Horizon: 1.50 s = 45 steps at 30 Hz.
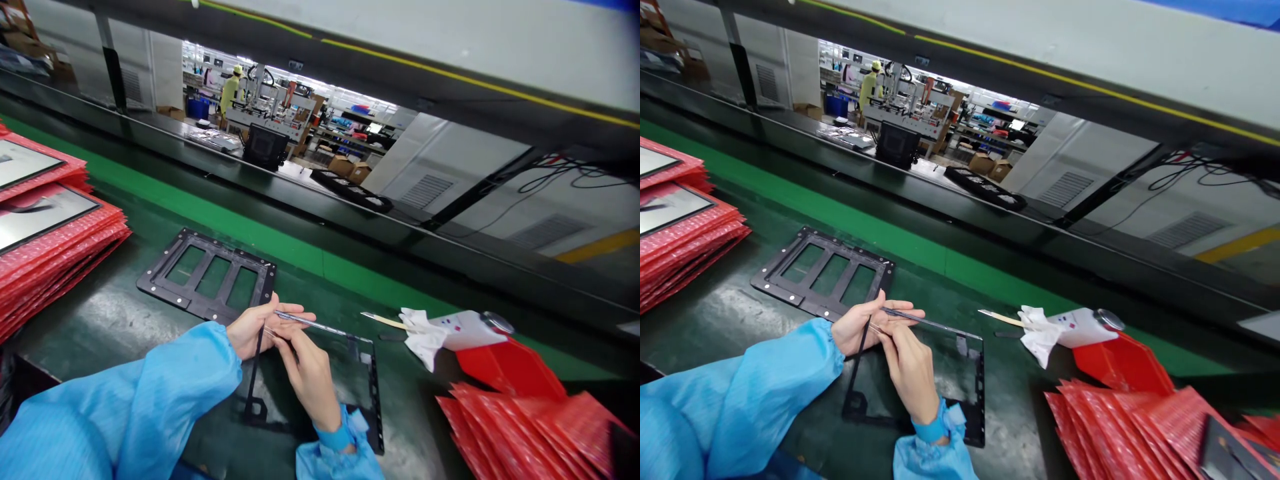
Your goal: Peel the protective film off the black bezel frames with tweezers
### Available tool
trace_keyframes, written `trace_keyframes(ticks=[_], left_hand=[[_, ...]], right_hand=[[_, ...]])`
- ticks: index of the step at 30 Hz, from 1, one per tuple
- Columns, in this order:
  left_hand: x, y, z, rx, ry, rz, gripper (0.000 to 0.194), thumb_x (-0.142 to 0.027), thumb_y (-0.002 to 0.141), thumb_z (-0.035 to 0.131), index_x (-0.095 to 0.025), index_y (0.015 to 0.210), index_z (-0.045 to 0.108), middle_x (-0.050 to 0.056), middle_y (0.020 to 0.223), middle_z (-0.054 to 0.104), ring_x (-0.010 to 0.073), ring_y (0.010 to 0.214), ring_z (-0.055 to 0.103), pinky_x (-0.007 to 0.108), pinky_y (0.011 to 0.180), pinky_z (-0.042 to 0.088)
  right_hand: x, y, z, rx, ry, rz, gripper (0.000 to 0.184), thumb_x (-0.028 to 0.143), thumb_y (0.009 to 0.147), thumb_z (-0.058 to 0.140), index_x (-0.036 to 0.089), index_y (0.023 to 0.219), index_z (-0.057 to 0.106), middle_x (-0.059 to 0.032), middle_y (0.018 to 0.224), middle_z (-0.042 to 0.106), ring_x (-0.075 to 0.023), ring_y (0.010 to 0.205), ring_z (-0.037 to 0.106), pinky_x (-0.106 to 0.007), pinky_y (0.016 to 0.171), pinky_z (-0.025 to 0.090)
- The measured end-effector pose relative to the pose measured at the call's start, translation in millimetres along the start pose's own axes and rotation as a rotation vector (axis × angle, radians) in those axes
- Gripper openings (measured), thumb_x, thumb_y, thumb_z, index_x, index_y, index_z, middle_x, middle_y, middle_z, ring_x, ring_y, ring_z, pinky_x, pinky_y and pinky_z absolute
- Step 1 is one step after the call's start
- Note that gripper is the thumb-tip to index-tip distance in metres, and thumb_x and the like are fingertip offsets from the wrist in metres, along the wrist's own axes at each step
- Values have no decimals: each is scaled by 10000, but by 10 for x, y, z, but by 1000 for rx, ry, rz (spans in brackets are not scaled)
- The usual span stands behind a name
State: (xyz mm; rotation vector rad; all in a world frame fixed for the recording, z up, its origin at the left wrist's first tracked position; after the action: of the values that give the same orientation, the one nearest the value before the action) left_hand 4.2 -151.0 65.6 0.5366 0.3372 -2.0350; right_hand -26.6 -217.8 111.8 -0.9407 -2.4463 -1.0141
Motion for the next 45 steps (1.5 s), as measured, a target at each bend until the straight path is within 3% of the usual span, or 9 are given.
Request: trace_keyframes(ticks=[16, 21, 34, 45], left_hand=[[8, -11, 25, -3, 31, -5, 523, -498, 956, 406, -72, 1214, 565, 214, 1377, 495, 305, 1290, 468, 450, 1114, 282], [33, -4, 6, 4, 33, -11, 524, -495, 949, 430, -67, 1224, 555, 222, 1380, 488, 307, 1297, 460, 449, 1114, 275], [-4, 23, -36, 53, 11, -27, 549, -527, 961, 361, -79, 1243, 507, 238, 1393, 464, 300, 1307, 450, 446, 1067, 322], [-97, 55, -103, 3, 51, 10, 567, -530, 958, 367, -59, 1226, 536, 246, 1356, 500, 321, 1247, 511, 504, 1099, 290]], right_hand=[[115, 22, 11, 39, -126, -93, 171, 189, 987, 433, 195, 995, 604, -70, 913, 674, -207, 859, 661, -304, 723, 519], [87, 9, 36, 17, -127, -113, 187, 204, 985, 435, 199, 942, 617, -54, 804, 674, -198, 757, 667, -291, 676, 519], [88, -57, -25, 82, 177, 16, 159, 241, 973, 492, 209, 841, 575, -29, 812, 655, -177, 737, 635, -262, 659, 471], [-86, -93, -240, -106, 418, 222, 192, 331, 956, 530, 205, 818, 573, 0, 704, 526, -152, 637, 510, -248, 577, 400]])
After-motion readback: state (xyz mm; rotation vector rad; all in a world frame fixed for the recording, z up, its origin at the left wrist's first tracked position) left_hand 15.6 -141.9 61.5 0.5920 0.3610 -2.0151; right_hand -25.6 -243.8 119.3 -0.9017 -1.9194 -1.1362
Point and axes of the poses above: each hand's wrist, its own y-axis towards the middle knuckle, its own z-axis out of the palm, x = y × z, the point moved 8 cm from there along y, towards the middle knuckle
